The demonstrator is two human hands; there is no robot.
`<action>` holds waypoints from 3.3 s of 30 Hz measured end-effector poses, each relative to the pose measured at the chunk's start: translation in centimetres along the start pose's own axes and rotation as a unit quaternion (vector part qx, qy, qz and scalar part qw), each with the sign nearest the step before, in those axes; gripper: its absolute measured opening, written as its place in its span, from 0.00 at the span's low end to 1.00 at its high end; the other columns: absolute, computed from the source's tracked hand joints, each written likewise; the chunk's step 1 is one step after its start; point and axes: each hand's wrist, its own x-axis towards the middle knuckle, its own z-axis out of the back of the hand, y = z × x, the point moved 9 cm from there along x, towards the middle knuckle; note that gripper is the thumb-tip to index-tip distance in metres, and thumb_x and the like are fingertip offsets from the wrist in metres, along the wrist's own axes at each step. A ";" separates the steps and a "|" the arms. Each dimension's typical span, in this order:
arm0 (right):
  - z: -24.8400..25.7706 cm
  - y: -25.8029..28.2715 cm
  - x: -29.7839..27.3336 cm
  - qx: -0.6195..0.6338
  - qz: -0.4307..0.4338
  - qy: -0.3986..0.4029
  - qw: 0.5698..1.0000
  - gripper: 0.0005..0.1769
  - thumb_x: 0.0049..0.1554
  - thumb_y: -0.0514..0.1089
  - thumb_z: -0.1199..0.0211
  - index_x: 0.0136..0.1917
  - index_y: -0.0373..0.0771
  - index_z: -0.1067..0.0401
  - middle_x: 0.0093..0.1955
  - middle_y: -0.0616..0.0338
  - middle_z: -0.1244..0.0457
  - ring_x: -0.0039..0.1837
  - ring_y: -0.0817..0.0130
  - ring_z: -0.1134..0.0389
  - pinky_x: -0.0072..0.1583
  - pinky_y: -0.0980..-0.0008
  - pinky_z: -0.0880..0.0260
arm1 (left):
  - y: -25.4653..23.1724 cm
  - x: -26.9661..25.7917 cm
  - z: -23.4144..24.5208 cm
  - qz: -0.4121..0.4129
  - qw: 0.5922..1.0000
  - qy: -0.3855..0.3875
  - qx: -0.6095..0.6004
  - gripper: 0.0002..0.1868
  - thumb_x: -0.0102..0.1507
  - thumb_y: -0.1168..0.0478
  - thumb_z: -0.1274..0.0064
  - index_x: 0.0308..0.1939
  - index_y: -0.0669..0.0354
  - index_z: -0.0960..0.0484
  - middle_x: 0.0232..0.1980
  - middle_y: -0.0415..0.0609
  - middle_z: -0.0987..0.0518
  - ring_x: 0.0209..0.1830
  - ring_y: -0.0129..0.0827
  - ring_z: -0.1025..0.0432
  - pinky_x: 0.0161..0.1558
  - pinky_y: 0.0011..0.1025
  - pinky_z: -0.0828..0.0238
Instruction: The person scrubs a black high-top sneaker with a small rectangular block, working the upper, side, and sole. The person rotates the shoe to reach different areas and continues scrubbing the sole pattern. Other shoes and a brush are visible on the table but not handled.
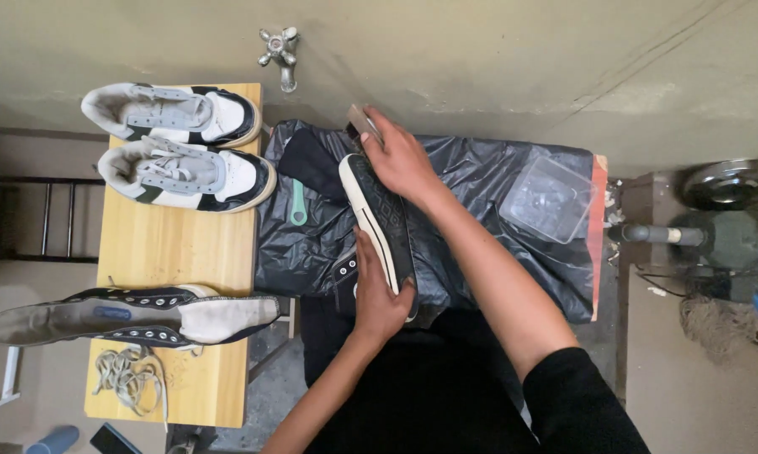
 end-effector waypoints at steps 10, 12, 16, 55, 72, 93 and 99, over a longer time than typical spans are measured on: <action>4.1 -4.4 -15.2 0.217 -0.007 -0.067 0.974 0.37 0.65 0.44 0.46 0.83 0.35 0.52 0.77 0.22 0.52 0.78 0.27 0.53 0.76 0.35 0.52 | -0.1 -3.7 1.8 -0.057 0.990 -0.038 0.120 0.66 0.54 0.50 0.31 0.78 0.73 0.65 0.80 0.75 0.69 0.79 0.72 0.73 0.74 0.61 0.77; 3.4 -8.2 -19.4 0.293 -0.056 -0.076 0.951 0.38 0.65 0.40 0.46 0.83 0.33 0.55 0.72 0.29 0.42 0.73 0.44 0.42 0.71 0.42 0.41 | 0.5 -5.2 1.1 -0.060 0.980 -0.004 0.188 0.71 0.50 0.44 0.27 0.78 0.73 0.62 0.80 0.75 0.66 0.80 0.71 0.71 0.75 0.61 0.76; 6.0 -9.5 -24.5 0.301 -0.087 -0.099 0.944 0.38 0.61 0.36 0.44 0.82 0.37 0.50 0.68 0.38 0.36 0.70 0.52 0.37 0.71 0.46 0.39 | 2.1 -5.5 -0.8 -0.116 0.964 -0.032 0.236 0.78 0.43 0.36 0.24 0.78 0.71 0.61 0.80 0.74 0.57 0.79 0.71 0.60 0.73 0.67 0.70; 17.5 -9.8 -17.4 -0.294 -0.274 -0.073 0.913 0.33 0.57 0.57 0.38 0.69 0.38 0.28 0.55 0.27 0.31 0.60 0.27 0.31 0.60 0.35 0.32 | -1.7 -5.4 8.3 -0.236 0.948 -0.071 -0.203 0.52 0.43 0.54 0.28 0.68 0.68 0.35 0.77 0.68 0.39 0.77 0.53 0.44 0.70 0.45 0.41; -1.2 10.6 -22.5 -0.249 0.310 -0.034 0.917 0.17 0.62 0.58 0.42 0.61 0.59 0.23 0.39 0.58 0.38 0.41 0.57 0.32 0.38 0.62 0.30 | 6.5 -7.9 6.9 -0.114 0.979 -0.167 -0.018 0.76 0.36 0.47 0.19 0.77 0.68 0.51 0.75 0.67 0.38 0.71 0.54 0.36 0.69 0.46 0.38; 2.5 -2.1 -8.5 -0.381 0.158 -0.109 0.904 0.22 0.65 0.59 0.44 0.72 0.65 0.32 0.41 0.58 0.38 0.46 0.56 0.30 0.43 0.60 0.27 | 5.2 -8.4 8.5 -0.040 0.975 -0.196 -0.100 0.57 0.36 0.61 0.19 0.68 0.64 0.28 0.64 0.63 0.22 0.64 0.55 0.29 0.64 0.48 0.32; -3.2 8.3 -21.9 -0.255 0.345 -0.062 0.901 0.12 0.60 0.58 0.39 0.56 0.62 0.22 0.36 0.57 0.40 0.37 0.56 0.35 0.36 0.61 0.32 | 6.9 -8.4 7.8 -0.032 0.976 -0.202 -0.079 0.57 0.33 0.58 0.18 0.66 0.62 0.25 0.58 0.60 0.18 0.59 0.53 0.25 0.58 0.45 0.27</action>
